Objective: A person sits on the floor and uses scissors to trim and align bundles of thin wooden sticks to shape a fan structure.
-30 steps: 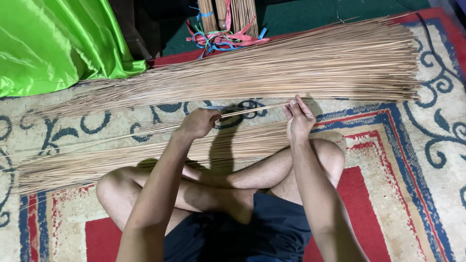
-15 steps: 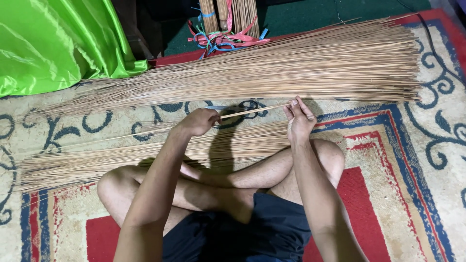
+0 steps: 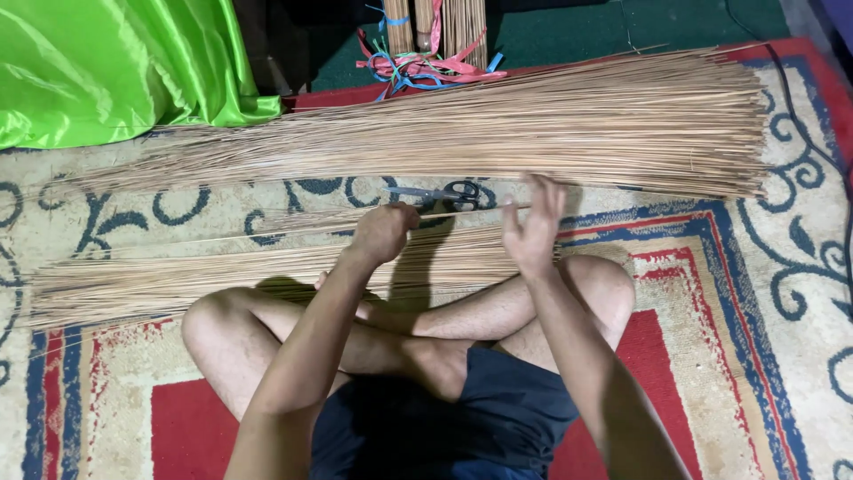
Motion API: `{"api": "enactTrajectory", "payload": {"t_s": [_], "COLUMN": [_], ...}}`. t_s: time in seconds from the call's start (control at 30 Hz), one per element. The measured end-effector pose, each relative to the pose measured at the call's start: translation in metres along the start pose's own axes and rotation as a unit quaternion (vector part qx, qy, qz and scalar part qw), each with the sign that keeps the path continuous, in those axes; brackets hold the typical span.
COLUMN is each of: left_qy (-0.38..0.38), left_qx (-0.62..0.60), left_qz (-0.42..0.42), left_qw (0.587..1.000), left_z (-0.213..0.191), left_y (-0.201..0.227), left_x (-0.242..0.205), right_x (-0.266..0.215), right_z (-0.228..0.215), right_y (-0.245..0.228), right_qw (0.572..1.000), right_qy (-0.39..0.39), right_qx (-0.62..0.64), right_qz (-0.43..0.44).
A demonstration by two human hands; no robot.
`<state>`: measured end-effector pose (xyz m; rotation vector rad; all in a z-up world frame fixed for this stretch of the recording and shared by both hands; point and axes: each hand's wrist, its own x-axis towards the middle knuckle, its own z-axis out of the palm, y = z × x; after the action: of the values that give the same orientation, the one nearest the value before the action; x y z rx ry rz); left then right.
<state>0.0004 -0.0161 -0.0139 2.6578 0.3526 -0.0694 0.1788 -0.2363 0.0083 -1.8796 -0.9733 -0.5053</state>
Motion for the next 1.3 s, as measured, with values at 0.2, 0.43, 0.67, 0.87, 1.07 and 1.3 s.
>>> {"api": "enactTrajectory", "payload": {"t_s": [0.2,0.43,0.67,0.87,1.07,1.3], "left_qy": [0.018,0.034,-0.046,-0.030,-0.043,-0.059], "left_qx": [0.089,0.079,0.134,0.118,0.119,0.082], "left_qz": [0.008,0.039,-0.016,-0.025,-0.018,-0.022], "left_qw": [0.996,0.996,0.990,0.992,0.992,0.995], "left_z": [0.011,0.007,-0.046,-0.033,-0.025,-0.032], "left_y": [0.026,0.016,-0.024,-0.011,0.039,0.016], "left_x": [-0.007,-0.024,-0.057,-0.054,-0.033,-0.049], "right_x": [-0.036,-0.019,-0.011,0.007,-0.015,-0.010], "right_z": [0.045,0.030,-0.004,-0.012,0.029,0.003], "right_y": [-0.021,-0.040,0.037,-0.005,-0.038,-0.028], "right_qw": [0.889,0.864,0.859,0.848,0.850,0.852], "right_qy": [-0.418,-0.497,-0.510,-0.530,-0.526,-0.524], "right_qx": [-0.124,-0.014,0.006,0.018,0.014,-0.008], "right_qz": [-0.137,-0.078,-0.048,-0.017,-0.036,-0.013]}}
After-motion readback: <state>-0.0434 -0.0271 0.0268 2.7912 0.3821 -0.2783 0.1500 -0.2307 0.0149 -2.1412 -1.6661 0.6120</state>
